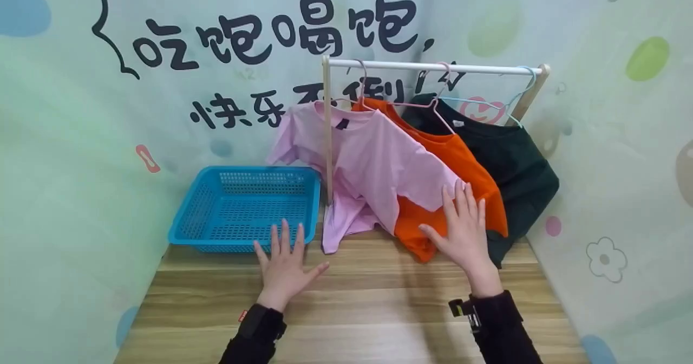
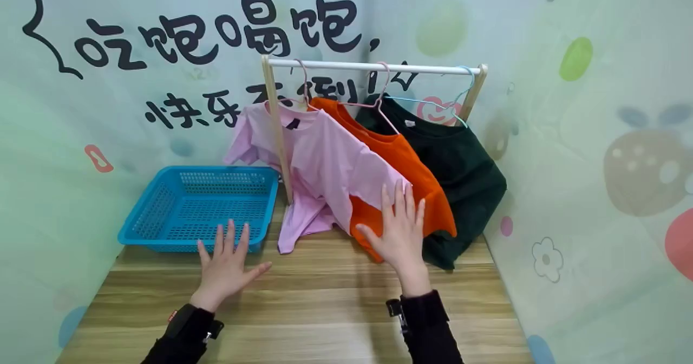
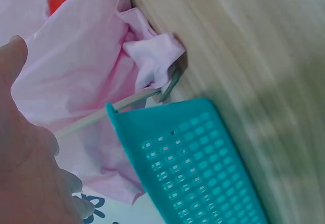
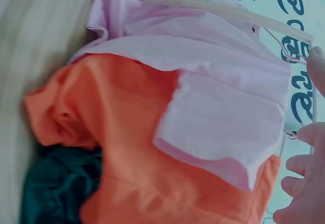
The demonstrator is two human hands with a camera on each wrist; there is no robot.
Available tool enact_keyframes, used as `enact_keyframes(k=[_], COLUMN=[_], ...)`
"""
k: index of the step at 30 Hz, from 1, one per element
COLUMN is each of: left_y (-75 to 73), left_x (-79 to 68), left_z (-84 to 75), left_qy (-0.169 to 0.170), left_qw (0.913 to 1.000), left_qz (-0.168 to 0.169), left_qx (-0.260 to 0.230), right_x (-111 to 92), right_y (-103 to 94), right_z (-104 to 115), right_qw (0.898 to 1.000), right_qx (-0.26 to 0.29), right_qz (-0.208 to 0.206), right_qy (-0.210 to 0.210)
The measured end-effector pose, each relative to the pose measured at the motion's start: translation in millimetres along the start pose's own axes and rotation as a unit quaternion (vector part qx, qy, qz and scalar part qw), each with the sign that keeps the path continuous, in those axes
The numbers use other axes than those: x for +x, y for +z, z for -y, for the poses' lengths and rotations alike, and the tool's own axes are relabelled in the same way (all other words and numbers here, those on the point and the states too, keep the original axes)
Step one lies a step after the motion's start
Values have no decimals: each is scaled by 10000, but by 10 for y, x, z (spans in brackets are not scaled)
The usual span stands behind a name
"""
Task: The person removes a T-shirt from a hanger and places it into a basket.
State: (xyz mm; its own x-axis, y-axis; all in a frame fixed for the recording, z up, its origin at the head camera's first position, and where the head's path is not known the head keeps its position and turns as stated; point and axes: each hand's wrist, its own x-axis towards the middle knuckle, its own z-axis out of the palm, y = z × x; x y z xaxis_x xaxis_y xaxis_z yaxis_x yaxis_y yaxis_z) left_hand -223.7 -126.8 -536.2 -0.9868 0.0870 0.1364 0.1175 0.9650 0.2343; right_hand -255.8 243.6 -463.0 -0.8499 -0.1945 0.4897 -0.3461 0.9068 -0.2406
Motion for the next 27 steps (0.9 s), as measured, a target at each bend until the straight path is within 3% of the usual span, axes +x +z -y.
enact_keyframes(k=[9,16,20,27], left_y=[-132,-122,-58,28], left_x=[191,307,358,468], left_z=[-6,-41,-57,-80], left_qy=[192,184,203,442], left_qw=[9991,9992,9986,9923], left_qz=[-346,-143,-187,-1060], left_qx=[-150,-325,-460,-457], right_x=[435,754,937,1226], right_y=[-31,-84,-114,-106], right_z=[64,130,180,248], right_qw=[9999,9993,9984,9940], right_qx=[68,153,261,584], right_qz=[115,336,491,836], right_qy=[-107,-8,88,403])
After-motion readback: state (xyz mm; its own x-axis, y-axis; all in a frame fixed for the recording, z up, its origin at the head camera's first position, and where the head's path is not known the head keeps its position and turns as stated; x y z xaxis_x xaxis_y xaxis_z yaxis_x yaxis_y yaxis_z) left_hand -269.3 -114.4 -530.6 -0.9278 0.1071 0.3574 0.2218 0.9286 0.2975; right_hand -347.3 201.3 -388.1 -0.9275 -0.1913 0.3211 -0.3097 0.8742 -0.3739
